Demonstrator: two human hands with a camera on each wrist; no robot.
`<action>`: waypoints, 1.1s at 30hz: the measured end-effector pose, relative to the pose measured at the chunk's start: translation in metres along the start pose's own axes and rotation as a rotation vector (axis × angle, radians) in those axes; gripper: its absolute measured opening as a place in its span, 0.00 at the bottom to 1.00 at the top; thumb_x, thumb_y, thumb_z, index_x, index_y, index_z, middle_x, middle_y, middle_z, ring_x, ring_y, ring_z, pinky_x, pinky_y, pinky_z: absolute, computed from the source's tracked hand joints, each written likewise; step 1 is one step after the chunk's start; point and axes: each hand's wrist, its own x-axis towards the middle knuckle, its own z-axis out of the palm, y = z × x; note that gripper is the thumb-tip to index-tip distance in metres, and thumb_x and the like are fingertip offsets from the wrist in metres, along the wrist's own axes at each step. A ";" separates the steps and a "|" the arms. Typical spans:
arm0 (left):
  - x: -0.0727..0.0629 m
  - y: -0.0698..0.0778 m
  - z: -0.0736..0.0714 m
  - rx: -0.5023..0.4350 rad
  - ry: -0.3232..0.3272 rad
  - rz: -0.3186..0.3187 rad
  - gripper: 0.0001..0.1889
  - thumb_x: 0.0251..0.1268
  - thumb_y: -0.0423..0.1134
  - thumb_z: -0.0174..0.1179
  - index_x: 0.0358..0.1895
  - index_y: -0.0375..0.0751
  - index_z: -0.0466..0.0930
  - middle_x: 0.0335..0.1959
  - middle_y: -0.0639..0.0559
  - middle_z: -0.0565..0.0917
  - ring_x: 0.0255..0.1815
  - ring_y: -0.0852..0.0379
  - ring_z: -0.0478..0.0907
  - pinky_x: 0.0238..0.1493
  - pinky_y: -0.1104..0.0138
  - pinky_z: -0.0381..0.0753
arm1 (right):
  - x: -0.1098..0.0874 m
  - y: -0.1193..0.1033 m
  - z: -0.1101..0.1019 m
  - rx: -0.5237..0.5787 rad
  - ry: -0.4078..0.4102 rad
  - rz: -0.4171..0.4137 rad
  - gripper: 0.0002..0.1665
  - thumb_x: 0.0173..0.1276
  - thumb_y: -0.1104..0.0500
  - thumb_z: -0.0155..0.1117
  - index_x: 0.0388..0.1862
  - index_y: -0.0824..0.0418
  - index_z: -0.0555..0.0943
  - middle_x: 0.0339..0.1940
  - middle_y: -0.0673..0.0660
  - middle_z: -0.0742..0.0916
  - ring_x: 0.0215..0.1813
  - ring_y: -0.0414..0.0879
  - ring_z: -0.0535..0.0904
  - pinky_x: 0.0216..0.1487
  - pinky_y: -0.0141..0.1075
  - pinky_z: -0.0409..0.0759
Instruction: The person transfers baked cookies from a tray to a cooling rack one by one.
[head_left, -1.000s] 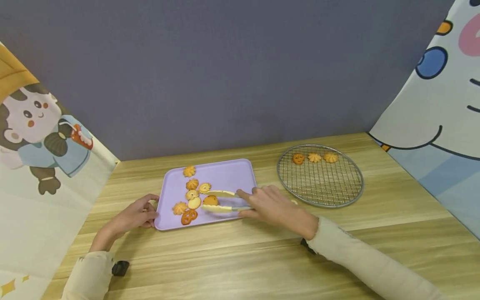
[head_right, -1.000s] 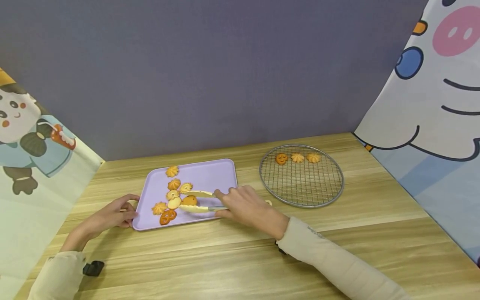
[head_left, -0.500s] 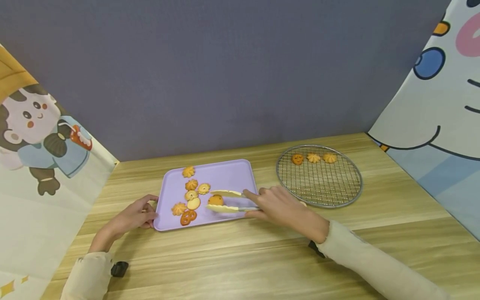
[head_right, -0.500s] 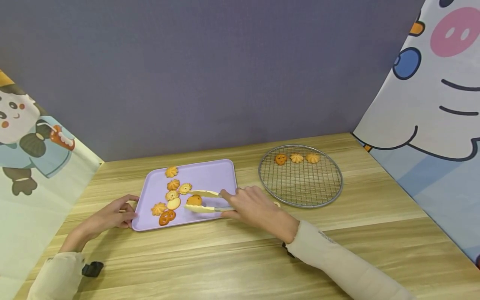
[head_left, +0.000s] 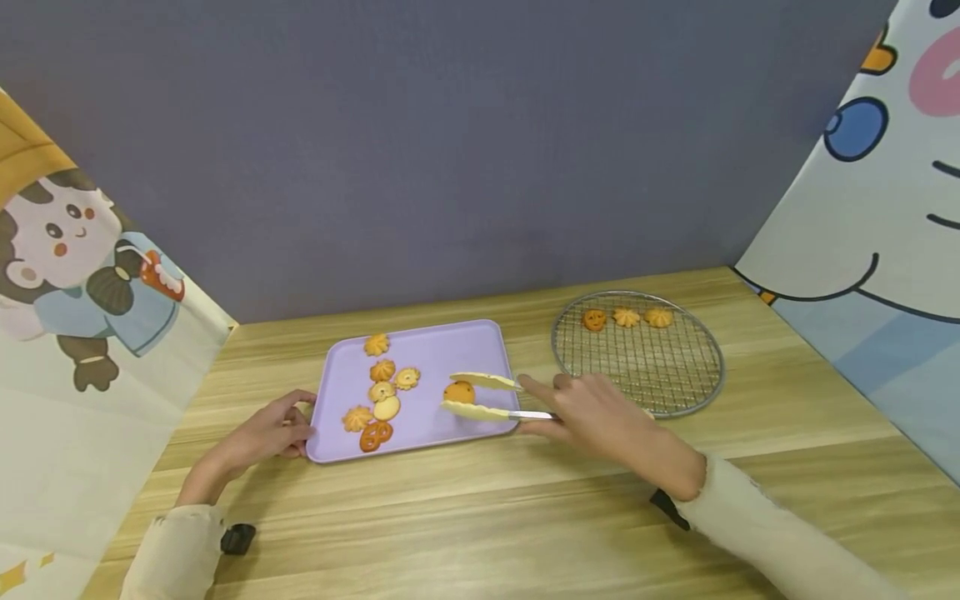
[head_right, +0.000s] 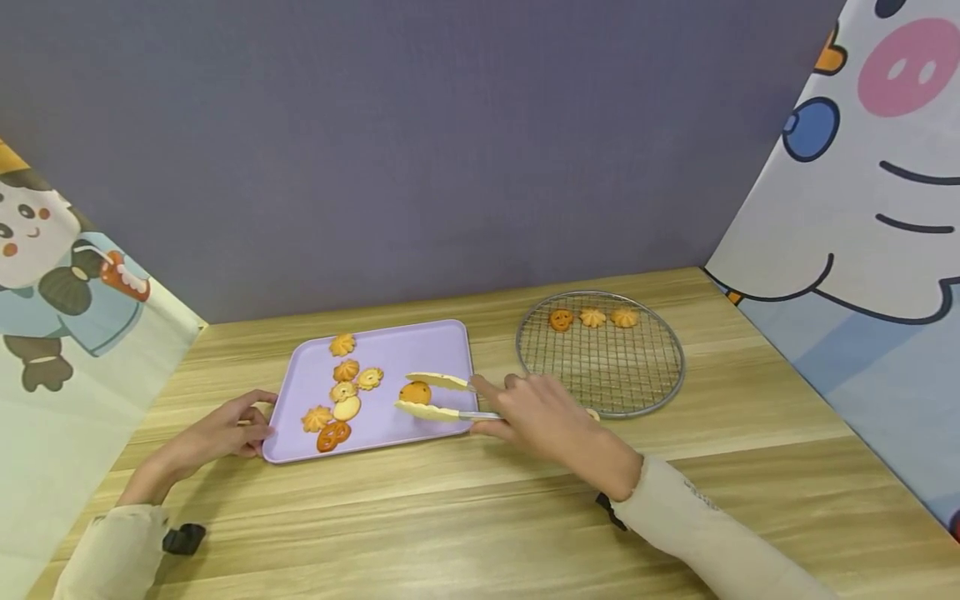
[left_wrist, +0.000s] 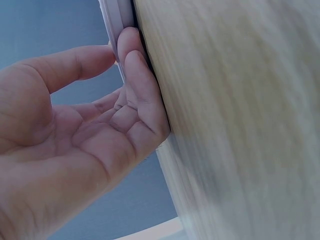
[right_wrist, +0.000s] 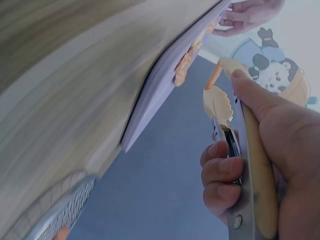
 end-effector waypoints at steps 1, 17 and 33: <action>0.000 0.000 0.000 0.000 0.001 -0.002 0.28 0.69 0.29 0.55 0.68 0.25 0.57 0.35 0.42 0.77 0.31 0.52 0.78 0.31 0.65 0.81 | -0.002 0.002 -0.002 0.003 0.004 0.009 0.36 0.63 0.37 0.68 0.64 0.55 0.79 0.24 0.57 0.85 0.13 0.35 0.62 0.14 0.26 0.62; -0.001 0.001 0.000 -0.006 0.000 0.000 0.28 0.68 0.29 0.56 0.67 0.25 0.57 0.34 0.41 0.77 0.32 0.52 0.79 0.31 0.65 0.82 | -0.030 0.046 -0.021 -0.001 0.026 0.124 0.36 0.61 0.39 0.70 0.63 0.57 0.80 0.18 0.54 0.80 0.13 0.35 0.61 0.13 0.27 0.60; 0.000 0.000 -0.001 0.015 -0.010 0.016 0.27 0.69 0.29 0.55 0.66 0.24 0.57 0.33 0.42 0.77 0.31 0.53 0.78 0.30 0.65 0.81 | -0.042 0.097 -0.013 0.023 -0.075 0.294 0.37 0.66 0.38 0.67 0.64 0.62 0.79 0.07 0.44 0.64 0.11 0.35 0.51 0.10 0.28 0.54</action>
